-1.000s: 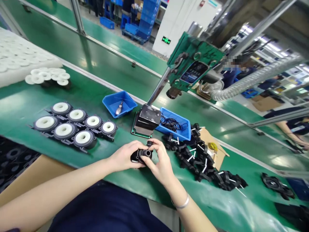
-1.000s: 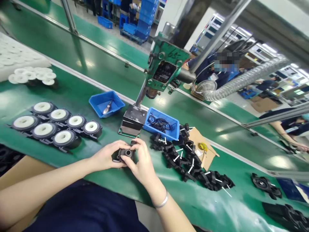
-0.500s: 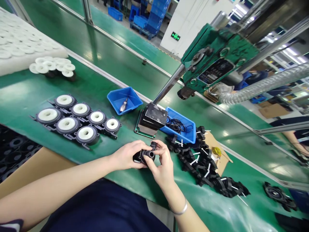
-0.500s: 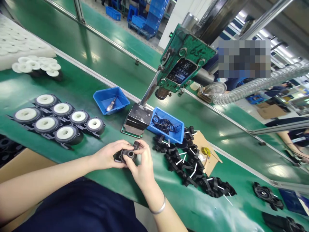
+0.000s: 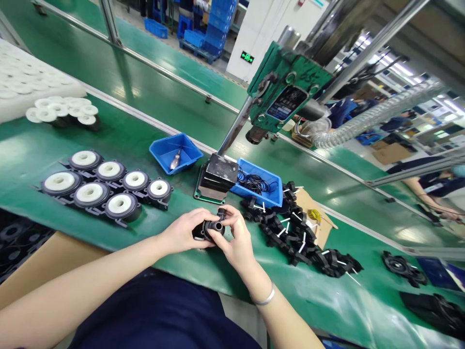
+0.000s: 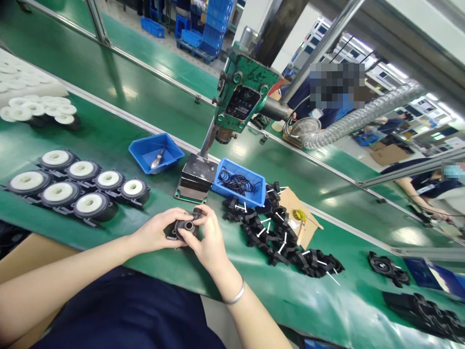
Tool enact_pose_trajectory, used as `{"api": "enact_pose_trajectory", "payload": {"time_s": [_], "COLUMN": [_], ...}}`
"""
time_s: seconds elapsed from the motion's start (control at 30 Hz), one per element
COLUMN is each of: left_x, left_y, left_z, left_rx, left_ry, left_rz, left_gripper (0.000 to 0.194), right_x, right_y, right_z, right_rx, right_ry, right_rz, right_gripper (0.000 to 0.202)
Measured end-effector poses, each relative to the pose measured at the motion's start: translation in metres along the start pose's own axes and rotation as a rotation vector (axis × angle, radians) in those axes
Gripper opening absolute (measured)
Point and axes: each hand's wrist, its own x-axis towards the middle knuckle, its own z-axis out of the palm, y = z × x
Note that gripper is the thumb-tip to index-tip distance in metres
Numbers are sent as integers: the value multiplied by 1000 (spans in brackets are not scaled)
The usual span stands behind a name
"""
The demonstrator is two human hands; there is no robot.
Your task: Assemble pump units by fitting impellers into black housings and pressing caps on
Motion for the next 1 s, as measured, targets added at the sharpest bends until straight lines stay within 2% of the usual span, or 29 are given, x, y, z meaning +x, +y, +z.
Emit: {"api": "enact_pose_trajectory", "payload": {"time_s": [0.33,0.43,0.5,0.53,0.6,0.67,0.73,0.83,0.9,0.97,1.0], "left_x": [-1,0,7,13,33,61,92,130,147,158,161], "left_y": [-2,7,18,25,38,44,42,27,17,11,9], "left_z": [3,-1,-13,-22,-43,-64,-77,-80,-75,-71,-69], "left_rx": [-9,17,47,65,97,112,86,-33,-103,-127,-128], "left_ry": [19,27,29,32,64,128,175,157,128,113,108], "left_rz": [23,30,65,95,157,164,102,-34,-82,-85,-79], "left_gripper": [51,49,50,51,52,53,54,58,59,59,59], "right_x": [0,7,23,35,68,114,171,262,308,328,326], "right_y": [-1,-9,-21,-29,-46,-65,-84,-115,-138,-160,-168], "right_z": [3,-13,-38,-54,-92,-131,-167,-208,-226,-234,-235], "right_rx": [-9,-59,-97,-118,-179,-164,-193,-264,-200,-130,-108], "right_ry": [16,-59,-86,-55,118,354,494,579,577,539,518], "right_rz": [7,-13,-68,-111,-214,-338,-515,-599,-540,-437,-434], "right_gripper": [25,28,31,32,27,25,41,55,41,22,26]}}
